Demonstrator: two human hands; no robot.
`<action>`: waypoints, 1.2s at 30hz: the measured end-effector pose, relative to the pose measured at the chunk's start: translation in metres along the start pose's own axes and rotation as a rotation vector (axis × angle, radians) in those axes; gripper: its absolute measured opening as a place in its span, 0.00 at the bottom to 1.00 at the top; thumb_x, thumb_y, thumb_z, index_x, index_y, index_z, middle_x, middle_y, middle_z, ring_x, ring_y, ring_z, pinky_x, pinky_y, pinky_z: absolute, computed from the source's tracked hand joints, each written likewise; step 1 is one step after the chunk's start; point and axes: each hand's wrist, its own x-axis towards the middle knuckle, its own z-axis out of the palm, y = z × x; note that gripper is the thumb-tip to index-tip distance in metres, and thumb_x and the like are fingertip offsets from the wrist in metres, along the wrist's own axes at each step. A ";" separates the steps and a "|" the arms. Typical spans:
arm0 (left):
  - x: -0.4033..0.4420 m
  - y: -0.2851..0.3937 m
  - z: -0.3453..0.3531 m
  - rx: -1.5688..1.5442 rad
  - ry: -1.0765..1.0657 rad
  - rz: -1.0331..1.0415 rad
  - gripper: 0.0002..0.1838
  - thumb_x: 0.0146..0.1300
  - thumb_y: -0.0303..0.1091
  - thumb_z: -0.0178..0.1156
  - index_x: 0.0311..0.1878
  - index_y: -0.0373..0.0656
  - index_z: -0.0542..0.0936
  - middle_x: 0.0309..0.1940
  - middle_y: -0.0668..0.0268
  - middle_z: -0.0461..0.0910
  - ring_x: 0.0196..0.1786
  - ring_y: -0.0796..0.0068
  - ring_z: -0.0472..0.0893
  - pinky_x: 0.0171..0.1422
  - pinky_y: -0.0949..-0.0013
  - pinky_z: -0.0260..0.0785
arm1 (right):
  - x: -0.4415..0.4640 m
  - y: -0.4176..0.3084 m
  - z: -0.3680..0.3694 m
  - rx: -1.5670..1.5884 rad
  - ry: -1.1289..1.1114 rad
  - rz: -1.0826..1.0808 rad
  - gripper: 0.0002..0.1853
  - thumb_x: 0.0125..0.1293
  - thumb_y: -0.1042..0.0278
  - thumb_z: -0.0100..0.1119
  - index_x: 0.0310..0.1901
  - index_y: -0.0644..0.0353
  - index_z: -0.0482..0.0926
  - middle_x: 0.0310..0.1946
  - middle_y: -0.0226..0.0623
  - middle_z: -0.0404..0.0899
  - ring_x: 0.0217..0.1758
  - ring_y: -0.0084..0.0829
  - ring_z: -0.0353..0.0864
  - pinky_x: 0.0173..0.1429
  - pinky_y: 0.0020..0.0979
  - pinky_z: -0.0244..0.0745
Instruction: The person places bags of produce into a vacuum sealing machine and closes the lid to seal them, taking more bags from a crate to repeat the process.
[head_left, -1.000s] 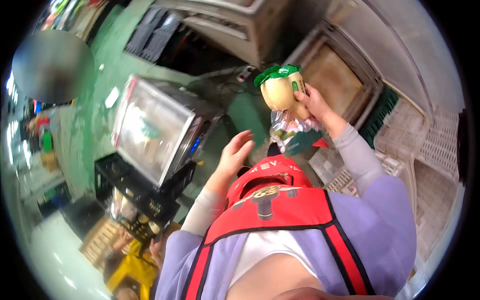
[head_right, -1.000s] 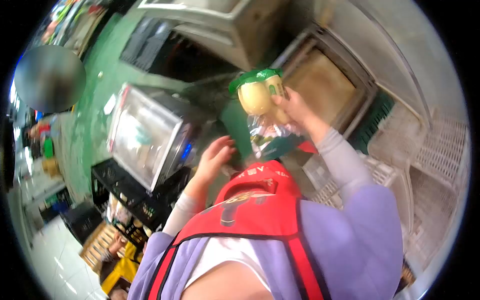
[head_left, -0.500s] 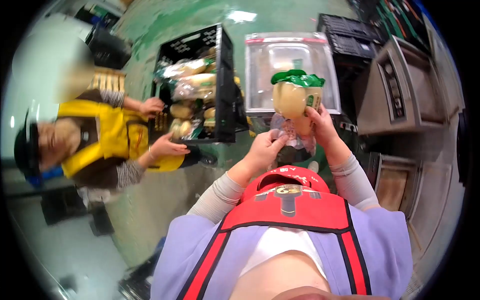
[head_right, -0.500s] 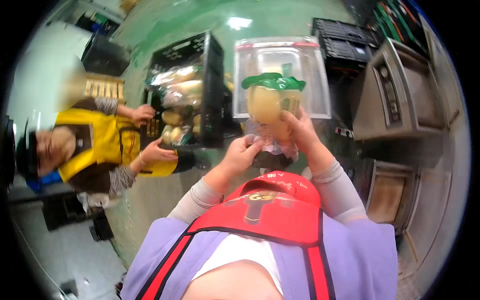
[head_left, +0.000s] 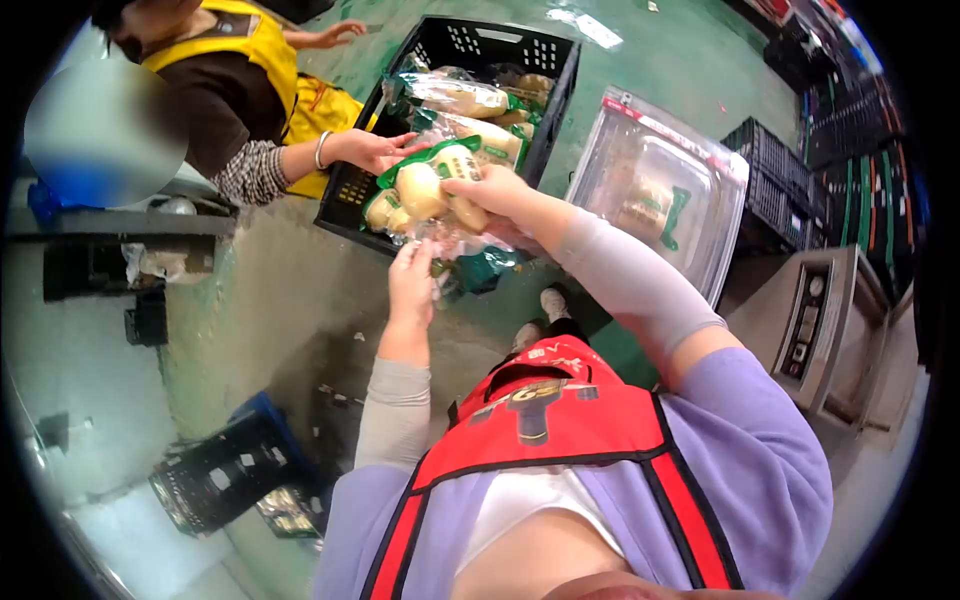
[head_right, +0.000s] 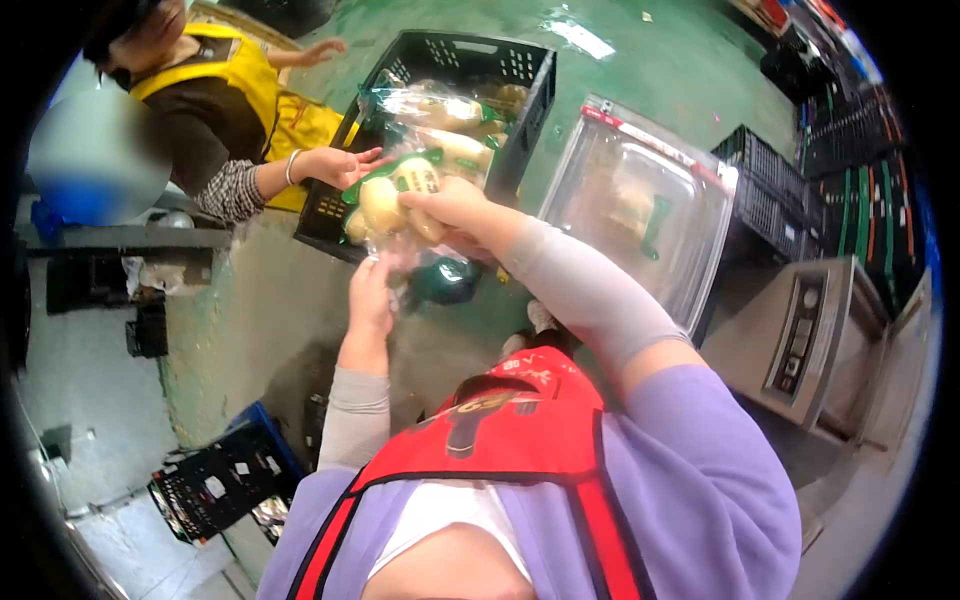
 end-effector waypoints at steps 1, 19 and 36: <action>0.002 -0.001 -0.005 -0.003 0.010 0.098 0.08 0.65 0.33 0.52 0.41 0.38 0.75 0.33 0.71 0.77 0.35 0.83 0.76 0.38 0.80 0.67 | 0.013 -0.005 0.005 -0.069 -0.019 0.022 0.33 0.46 0.39 0.63 0.40 0.67 0.80 0.33 0.44 0.81 0.33 0.31 0.81 0.38 0.28 0.74; 0.024 -0.056 -0.025 0.832 0.162 0.249 0.16 0.54 0.35 0.62 0.44 0.37 0.77 0.27 0.63 0.79 0.26 0.77 0.77 0.32 0.73 0.69 | 0.115 0.042 0.056 -0.560 -0.230 -0.190 0.20 0.48 0.55 0.63 0.39 0.61 0.79 0.29 0.42 0.81 0.35 0.38 0.81 0.42 0.36 0.75; 0.031 -0.033 -0.011 0.553 0.122 0.483 0.18 0.56 0.28 0.61 0.50 0.37 0.73 0.36 0.65 0.75 0.35 0.79 0.74 0.39 0.75 0.70 | 0.067 -0.032 -0.026 0.278 0.163 -0.520 0.07 0.56 0.75 0.61 0.37 0.64 0.80 0.28 0.28 0.78 0.31 0.15 0.72 0.34 0.20 0.68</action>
